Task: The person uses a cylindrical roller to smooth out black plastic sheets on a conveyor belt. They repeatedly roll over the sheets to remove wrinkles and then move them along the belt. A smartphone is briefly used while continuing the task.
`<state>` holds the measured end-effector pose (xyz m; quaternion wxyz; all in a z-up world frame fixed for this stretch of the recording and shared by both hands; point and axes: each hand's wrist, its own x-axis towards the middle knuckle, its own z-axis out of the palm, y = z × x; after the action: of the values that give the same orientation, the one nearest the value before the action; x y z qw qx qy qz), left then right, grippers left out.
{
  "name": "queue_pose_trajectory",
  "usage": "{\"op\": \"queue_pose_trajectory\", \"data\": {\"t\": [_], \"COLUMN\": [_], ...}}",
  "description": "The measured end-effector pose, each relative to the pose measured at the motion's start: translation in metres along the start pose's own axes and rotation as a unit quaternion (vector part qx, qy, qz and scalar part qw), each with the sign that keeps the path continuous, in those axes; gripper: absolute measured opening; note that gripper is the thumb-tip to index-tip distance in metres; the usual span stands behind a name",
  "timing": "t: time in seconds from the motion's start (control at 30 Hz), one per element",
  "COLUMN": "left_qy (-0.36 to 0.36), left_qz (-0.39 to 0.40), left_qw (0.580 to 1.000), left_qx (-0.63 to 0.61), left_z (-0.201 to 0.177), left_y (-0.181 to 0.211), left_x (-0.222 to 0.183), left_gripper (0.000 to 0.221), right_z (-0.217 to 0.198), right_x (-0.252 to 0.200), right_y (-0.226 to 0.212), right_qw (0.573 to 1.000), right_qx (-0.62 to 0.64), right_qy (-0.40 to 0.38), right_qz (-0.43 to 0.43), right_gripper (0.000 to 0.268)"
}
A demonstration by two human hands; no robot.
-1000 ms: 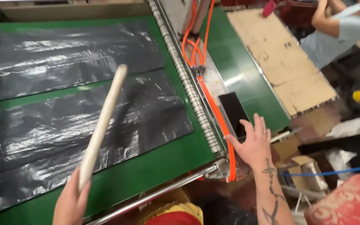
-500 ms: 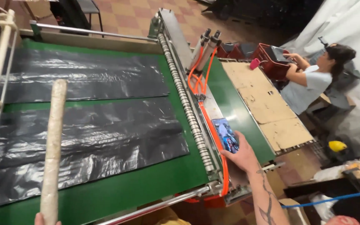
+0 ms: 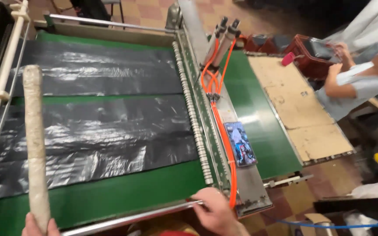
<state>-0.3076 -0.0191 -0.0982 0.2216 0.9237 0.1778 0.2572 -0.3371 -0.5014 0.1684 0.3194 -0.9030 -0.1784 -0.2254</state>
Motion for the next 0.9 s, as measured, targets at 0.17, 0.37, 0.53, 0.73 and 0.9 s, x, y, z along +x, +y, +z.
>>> {"op": "queue_pose_trajectory", "data": {"t": [0.17, 0.37, 0.53, 0.73, 0.9], "left_qy": [-0.095, -0.007, 0.03, -0.078, -0.066], "left_qz": [-0.182, -0.086, -0.054, -0.037, -0.012], "left_qw": [0.973, 0.992, 0.994, 0.993, 0.997], "left_qx": [0.102, 0.096, 0.092, 0.081, 0.037], "left_z": [-0.045, -0.024, -0.004, -0.025, -0.015], "left_y": [0.065, 0.053, 0.062, 0.067, 0.053], "left_x": [0.021, -0.001, 0.0, 0.01, 0.006], "left_gripper": [0.055, 0.065, 0.062, 0.062, 0.061], "right_z": [0.125, 0.155, 0.168, 0.175, 0.176], "right_x": [-0.07, -0.104, -0.103, -0.097, -0.094], "right_y": [0.084, 0.097, 0.101, 0.097, 0.083], "right_qw": [0.963, 0.964, 0.94, 0.892, 0.879], "right_qx": [0.097, -0.124, -0.171, -0.224, -0.298], "right_qy": [-0.233, -0.218, -0.294, -0.382, -0.348], "right_qz": [0.098, -0.091, 0.009, 0.088, 0.132], "right_gripper": [0.026, 0.044, 0.051, 0.054, 0.054]}}
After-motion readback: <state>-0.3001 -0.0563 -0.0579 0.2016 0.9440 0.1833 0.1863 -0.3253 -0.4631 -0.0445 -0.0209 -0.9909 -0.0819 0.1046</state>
